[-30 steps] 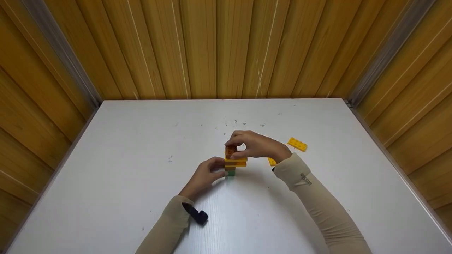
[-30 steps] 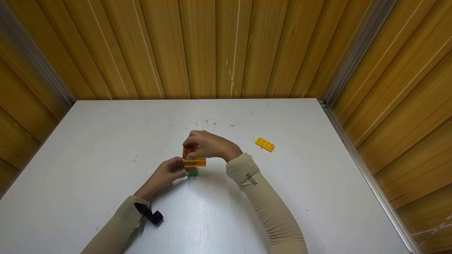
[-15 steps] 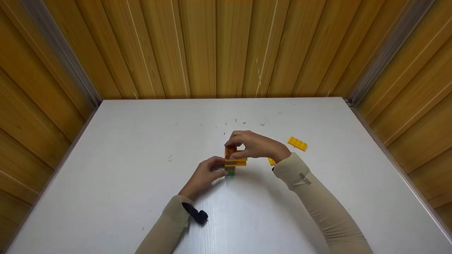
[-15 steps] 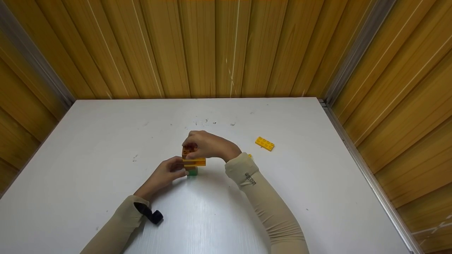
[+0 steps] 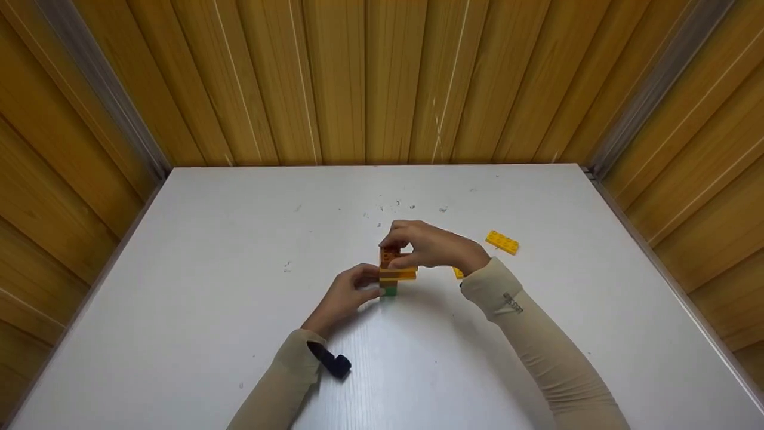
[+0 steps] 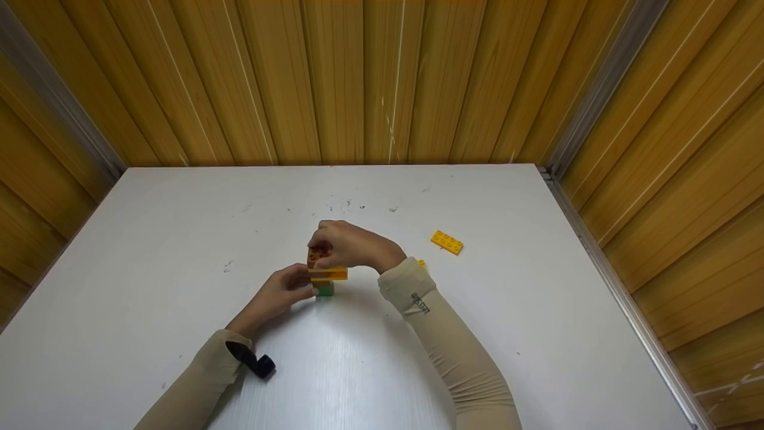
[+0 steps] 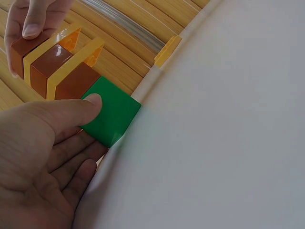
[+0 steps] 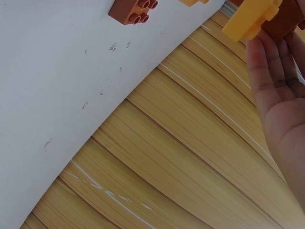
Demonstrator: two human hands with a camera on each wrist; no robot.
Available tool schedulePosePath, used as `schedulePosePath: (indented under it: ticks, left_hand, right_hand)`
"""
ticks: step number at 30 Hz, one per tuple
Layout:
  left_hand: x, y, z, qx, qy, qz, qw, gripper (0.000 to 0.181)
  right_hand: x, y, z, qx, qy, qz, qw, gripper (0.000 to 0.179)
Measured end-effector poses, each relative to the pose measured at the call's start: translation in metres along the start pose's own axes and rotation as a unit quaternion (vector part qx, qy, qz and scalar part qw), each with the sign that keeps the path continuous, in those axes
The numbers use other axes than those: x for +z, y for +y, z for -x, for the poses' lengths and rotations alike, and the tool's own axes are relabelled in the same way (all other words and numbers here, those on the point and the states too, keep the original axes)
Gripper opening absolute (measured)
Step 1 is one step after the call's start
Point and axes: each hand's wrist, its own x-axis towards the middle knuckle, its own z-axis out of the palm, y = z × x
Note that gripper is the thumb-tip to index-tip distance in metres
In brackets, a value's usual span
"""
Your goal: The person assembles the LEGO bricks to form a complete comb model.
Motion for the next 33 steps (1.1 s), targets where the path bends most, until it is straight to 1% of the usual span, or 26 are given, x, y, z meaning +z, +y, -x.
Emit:
schedulePosePath:
  ticks: [5,9,10,11,15,17,18,19,27,33]
  left_hand:
    - [-0.0008,0.0018,0.0003,0.001,0.000,0.002,1.0000,0.037]
    - [-0.0009,0.0004,-0.0004,0.003,0.001,0.001,1.0000,0.037]
    - [-0.0010,0.0002,-0.0003,0.006,0.002,0.003,1.0000,0.037]
    - [-0.0012,0.0039,0.0014,0.007,0.002,0.004,1.0000,0.037]
    - [-0.0022,0.0035,0.0015,0.014,0.002,0.006,0.9999,0.036]
    - [-0.0025,0.0035,0.0013,0.011,0.003,0.003,0.9999,0.036]
    - [-0.0025,-0.0007,-0.0005,0.011,0.003,0.003,0.9999,0.036]
    - [-0.0026,-0.0011,-0.0006,0.009,0.004,0.002,1.0000,0.036]
    - [-0.0021,0.0001,-0.0002,0.002,0.007,0.008,0.9999,0.036]
    - [-0.0007,0.0003,0.0002,0.000,0.000,0.010,1.0000,0.036]
  right_hand:
    - [0.0003,0.0010,-0.0010,0.003,0.000,-0.006,1.0000,0.031]
    - [0.0006,0.0004,-0.0019,0.005,-0.001,-0.011,0.9999,0.029]
    - [0.0007,0.0003,-0.0022,0.008,-0.001,-0.010,0.9999,0.029]
    - [0.0007,0.0000,-0.0024,0.009,-0.001,-0.007,0.9999,0.029]
    - [0.0005,-0.0012,-0.0040,0.013,-0.002,0.002,0.9999,0.029]
    - [0.0006,-0.0011,-0.0050,0.016,-0.004,0.005,0.9999,0.029]
    - [0.0006,-0.0013,-0.0056,0.018,-0.006,0.005,0.9998,0.029]
    - [0.0007,-0.0013,-0.0059,0.020,-0.008,0.006,0.9998,0.029]
    - [0.0008,-0.0015,-0.0050,0.030,-0.010,-0.007,0.9995,0.028]
    - [0.0007,-0.0017,-0.0036,0.050,-0.016,-0.012,0.9985,0.031]
